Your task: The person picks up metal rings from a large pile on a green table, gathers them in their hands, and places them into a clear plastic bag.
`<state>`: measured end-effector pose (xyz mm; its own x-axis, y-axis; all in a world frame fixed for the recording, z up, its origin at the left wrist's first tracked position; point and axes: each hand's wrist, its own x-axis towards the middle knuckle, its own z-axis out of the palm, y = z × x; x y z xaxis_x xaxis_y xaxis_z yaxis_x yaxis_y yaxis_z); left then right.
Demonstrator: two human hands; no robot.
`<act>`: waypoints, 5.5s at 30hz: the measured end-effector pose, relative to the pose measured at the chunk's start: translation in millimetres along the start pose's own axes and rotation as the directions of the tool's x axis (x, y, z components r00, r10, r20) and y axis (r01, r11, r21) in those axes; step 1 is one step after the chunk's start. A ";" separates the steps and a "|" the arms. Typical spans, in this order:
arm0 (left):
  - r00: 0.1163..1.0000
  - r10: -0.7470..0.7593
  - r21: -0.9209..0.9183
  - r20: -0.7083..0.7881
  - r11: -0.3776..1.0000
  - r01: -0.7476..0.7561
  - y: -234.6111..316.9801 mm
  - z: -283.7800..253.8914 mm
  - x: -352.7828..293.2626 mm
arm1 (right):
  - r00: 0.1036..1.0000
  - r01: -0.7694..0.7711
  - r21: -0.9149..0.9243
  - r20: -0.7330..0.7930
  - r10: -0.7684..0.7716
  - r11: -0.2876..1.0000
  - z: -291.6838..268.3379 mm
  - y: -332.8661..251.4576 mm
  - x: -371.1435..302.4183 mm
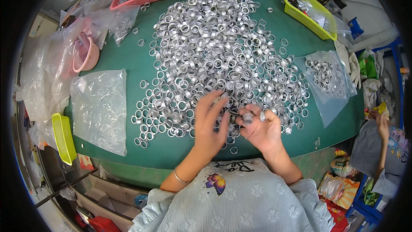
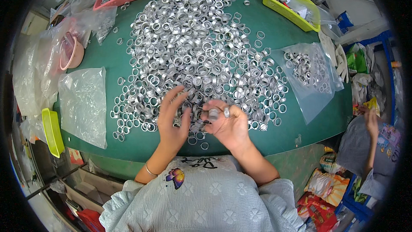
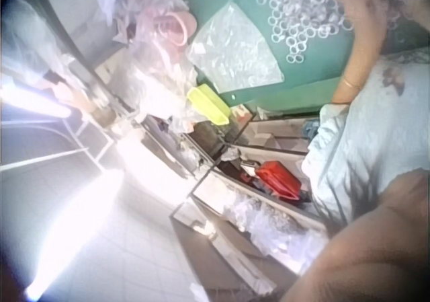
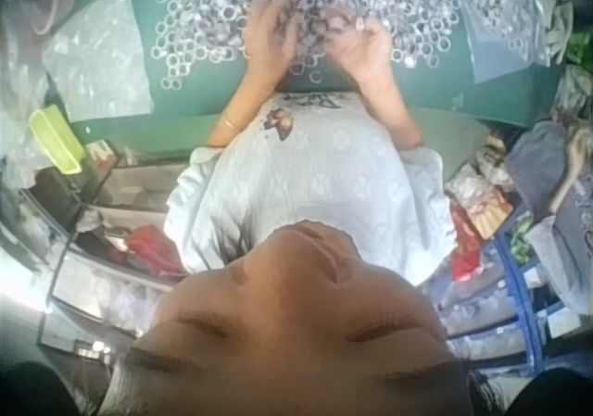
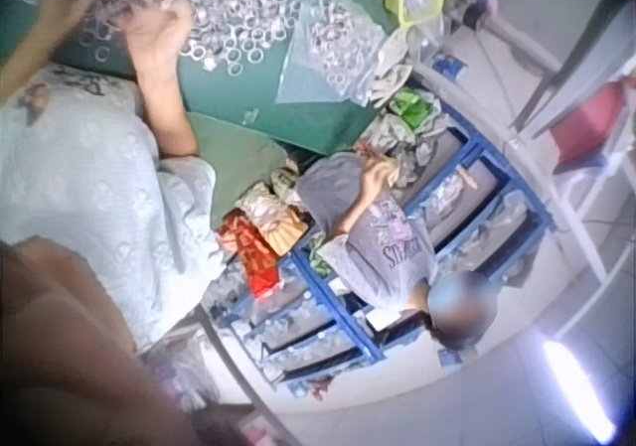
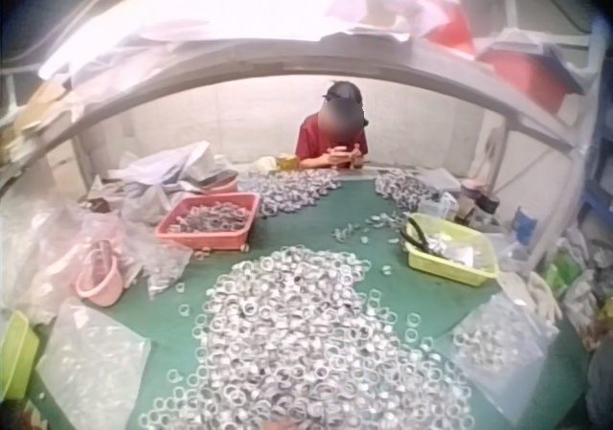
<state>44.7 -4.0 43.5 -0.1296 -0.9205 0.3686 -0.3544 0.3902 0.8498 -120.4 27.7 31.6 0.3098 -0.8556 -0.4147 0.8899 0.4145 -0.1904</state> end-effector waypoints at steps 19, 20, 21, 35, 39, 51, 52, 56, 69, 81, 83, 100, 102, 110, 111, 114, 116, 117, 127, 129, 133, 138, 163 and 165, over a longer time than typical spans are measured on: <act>0.520 -0.351 -0.602 0.778 -0.184 0.777 1.3 -13.3 -14.4 | 0.859 0.470 -0.546 0.103 -0.501 0.693 0.2 -26.3 -15.4; 0.417 -0.311 -0.512 0.854 -0.363 0.778 3.1 -8.6 -17.7 | 0.844 0.479 -0.744 0.246 -0.476 0.466 2.6 -19.2 -17.3; 0.317 -0.248 -0.402 0.915 -0.528 0.748 4.9 -4.9 -19.5 | 0.835 0.475 -0.860 0.373 -0.405 0.188 8.1 -13.0 -19.1; 0.443 -0.425 -0.418 0.789 0.155 0.895 6.4 -13.6 -37.4 | 0.663 0.234 -0.544 0.696 -0.277 -0.806 -9.8 -37.3 7.8; 0.907 -0.257 -0.110 0.334 0.945 0.308 -0.1 -11.7 -49.2 | 0.596 -0.129 -0.664 0.542 -0.593 -0.737 -12.2 -56.0 -6.2; 0.936 -0.090 0.290 0.339 0.957 -0.013 -6.7 -6.3 -18.8 | 0.560 -0.060 -0.643 0.611 -0.559 -0.763 -8.5 -35.0 12.8; 0.930 -0.163 0.089 0.330 0.986 0.142 -10.0 -9.4 -18.4 | 0.560 -0.073 -0.680 0.577 -0.594 -0.729 -7.4 -40.2 9.5; 0.727 -0.381 -0.628 0.571 0.367 0.686 -16.1 -14.7 -17.7 | 0.639 -0.068 -0.632 0.567 -0.521 -0.772 -3.6 -38.9 10.8; 0.277 -0.443 -0.454 0.853 -0.369 0.811 0.8 9.7 -26.0 | 0.843 0.417 -0.860 0.487 -0.228 -0.295 21.1 -35.3 -30.4; 0.338 -0.201 -0.393 0.919 -0.492 0.777 -7.8 5.7 -44.1 | 0.936 0.192 -0.689 0.342 -0.080 -0.698 -6.1 -56.9 -63.4; 0.322 -0.203 -0.381 0.925 -0.493 0.782 -6.0 6.8 -42.6 | 0.941 0.154 -0.708 0.318 -0.116 -0.689 -6.6 -67.8 -71.6; 0.464 -0.469 -0.522 0.751 0.008 0.853 16.4 43.7 1.9 | 0.908 0.210 -0.731 0.392 -0.147 -0.650 -19.7 -62.1 -65.0; 0.495 -0.515 -0.495 0.699 0.150 0.856 20.5 50.3 7.1 | 0.873 0.311 -0.716 0.475 -0.111 -0.624 -22.8 -62.9 -75.6; 0.470 -0.489 -0.364 0.735 0.300 0.882 28.4 73.2 8.2 | 0.444 -0.011 -0.940 0.301 -0.844 -0.341 -59.1 -101.3 -74.9; 0.452 -0.479 -0.358 0.753 0.278 0.891 32.0 77.4 7.0 | 0.445 -0.098 -0.889 0.362 -0.819 -0.447 -60.4 -103.0 -68.9; 0.367 -0.446 -0.294 0.816 0.226 0.929 43.3 85.1 3.2 | 0.505 -0.120 -0.853 0.388 -0.771 -0.508 -65.8 -97.7 -60.7; 0.306 -0.435 -0.242 0.847 0.199 0.950 48.6 86.2 5.4 | 0.551 0.074 -0.883 0.424 -0.719 -0.464 -52.4 -91.5 -70.1; 0.282 -0.453 -0.258 0.846 0.115 0.959 49.9 87.5 3.4 | 0.593 0.225 -0.867 0.484 -0.643 -0.445 -48.2 -86.4 -76.5; 0.106 -0.326 -0.194 0.939 -0.252 0.948 33.0 100.0 -23.7 | 0.383 -0.196 -0.828 0.429 -0.818 -0.526 -83.5 -126.6 -70.3; 0.103 -0.343 -0.185 0.934 -0.216 0.959 38.3 98.6 -21.3 | 0.418 -0.119 -0.878 0.379 -0.826 -0.463 -82.1 -124.5 -72.4; 0.144 -0.418 -0.251 0.897 -0.214 0.944 58.3 98.7 -14.5 | 0.574 0.248 -0.921 0.391 -0.719 -0.302 -49.4 -100.6 -90.4; 0.171 -0.312 -0.272 0.935 -0.318 0.908 31.3 96.9 -29.7 | 0.618 0.306 -0.916 0.399 -0.677 -0.260 -53.6 -107.6 -84.0; 0.307 -0.146 -0.340 0.940 -0.399 0.852 18.6 92.4 -27.0 | 0.543 -0.147 -0.672 0.558 -0.627 -0.726 -72.5 -149.0 -25.4; 0.308 -0.249 -0.366 0.918 -0.234 0.901 26.9 91.9 -24.9 | 0.633 -0.144 -0.713 0.467 -0.618 -0.686 -73.3 -143.9 -29.2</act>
<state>-46.6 27.5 22.6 -0.8022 -0.3997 -0.4436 0.3050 -0.9130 0.2711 -282.1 15.8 5.9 -0.1973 -0.9424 0.2702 -0.8939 0.0598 -0.4442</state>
